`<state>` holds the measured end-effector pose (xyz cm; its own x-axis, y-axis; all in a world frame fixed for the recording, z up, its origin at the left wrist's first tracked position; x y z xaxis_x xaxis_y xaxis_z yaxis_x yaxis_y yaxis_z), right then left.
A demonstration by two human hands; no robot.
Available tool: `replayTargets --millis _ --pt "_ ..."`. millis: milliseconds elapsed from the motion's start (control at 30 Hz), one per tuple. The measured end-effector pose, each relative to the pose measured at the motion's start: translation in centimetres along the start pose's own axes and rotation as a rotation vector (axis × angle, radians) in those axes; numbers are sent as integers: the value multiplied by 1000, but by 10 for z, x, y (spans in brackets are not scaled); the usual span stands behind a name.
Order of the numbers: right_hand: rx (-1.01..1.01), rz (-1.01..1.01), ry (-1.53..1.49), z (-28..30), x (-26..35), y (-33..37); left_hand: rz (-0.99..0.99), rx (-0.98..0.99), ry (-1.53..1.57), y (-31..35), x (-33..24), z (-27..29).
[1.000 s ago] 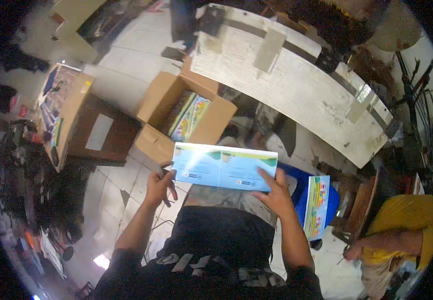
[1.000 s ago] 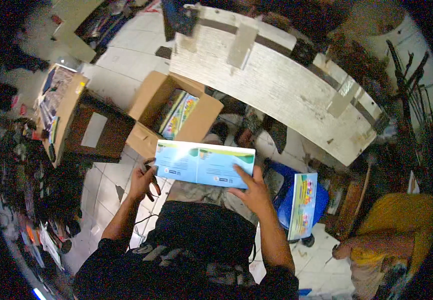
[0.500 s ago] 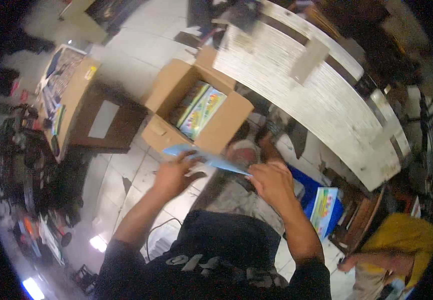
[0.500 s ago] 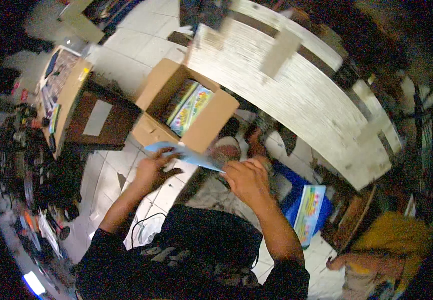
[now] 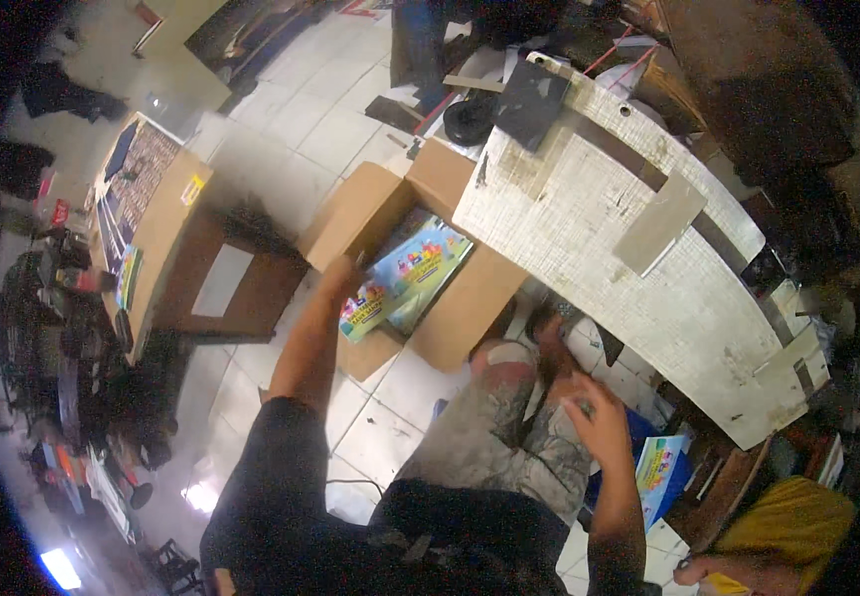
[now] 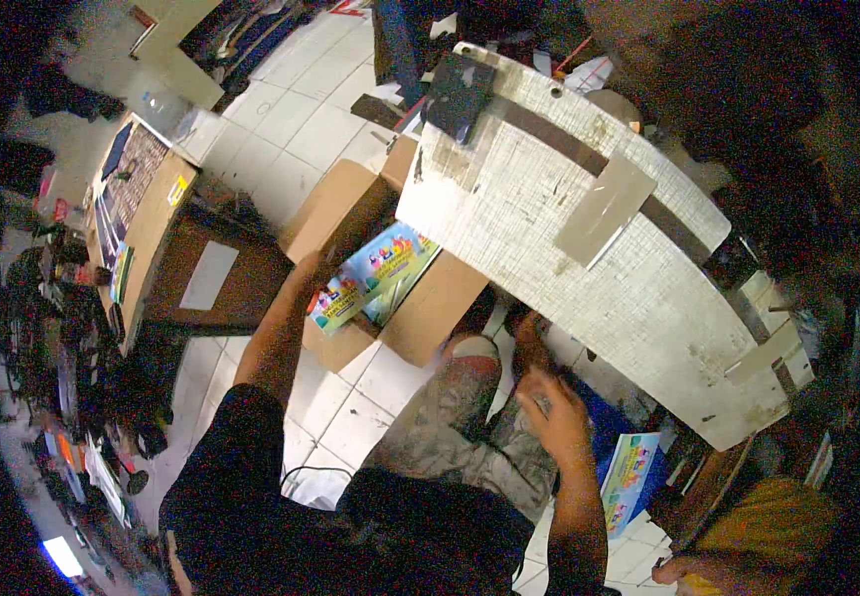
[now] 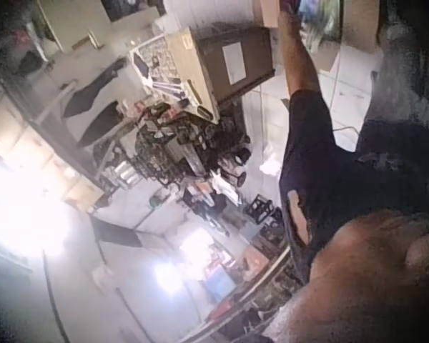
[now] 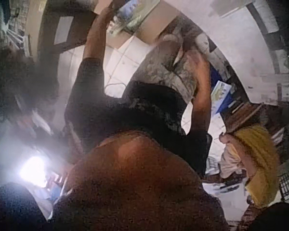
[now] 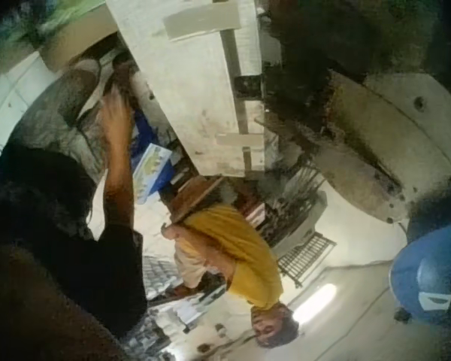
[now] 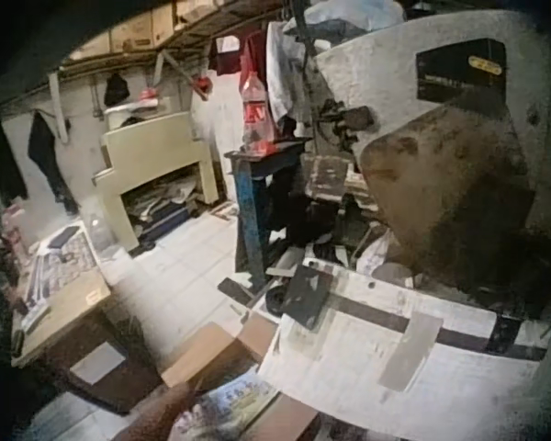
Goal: The person organizes printed booklets by picking them up from a workbench and a cardboard box, checking the internal pages, and stacking them in a large pile on another surface.
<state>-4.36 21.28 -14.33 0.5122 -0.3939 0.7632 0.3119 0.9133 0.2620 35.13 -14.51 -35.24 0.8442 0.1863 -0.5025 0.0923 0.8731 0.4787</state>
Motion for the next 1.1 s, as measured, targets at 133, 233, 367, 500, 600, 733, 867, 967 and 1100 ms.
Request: replayTargets --millis 133,233,367,500,600,733,867,967,1100 --pt "-165 -282 231 9 -95 67 84 29 -132 7 -43 -28" --pt "-168 -443 268 -1 -120 106 -154 23 -260 18 -26 -41" --pt "-210 -469 257 -43 -158 132 56 272 -185 56 -50 -47" --pt "-164 -295 202 -33 -88 92 16 202 279 104 6 -41" --pt "-174 -99 -68 -51 -47 58 0 308 349 172 -83 -29" --pt "32 221 -219 -85 66 37 -222 480 582 286 -199 -19" --pt "261 157 -240 -88 83 54 -67 523 765 302 -154 -60" --pt "-156 -33 34 -27 34 91 221 514 958 326 -149 -67" --pt "-900 -522 274 15 -182 203 249 565 763 355 -124 -90"
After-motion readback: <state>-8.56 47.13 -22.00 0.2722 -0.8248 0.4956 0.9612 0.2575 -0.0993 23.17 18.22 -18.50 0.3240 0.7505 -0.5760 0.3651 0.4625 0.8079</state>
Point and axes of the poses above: each hand's wrist, its own y-axis away from the middle knuckle, its own z-axis out of the back of the hand, x = y × z, the point moved 2 cm from there along -y, towards the middle knuckle, and after that the axes turned 4 degrees about -x, right-handed, at the moved point
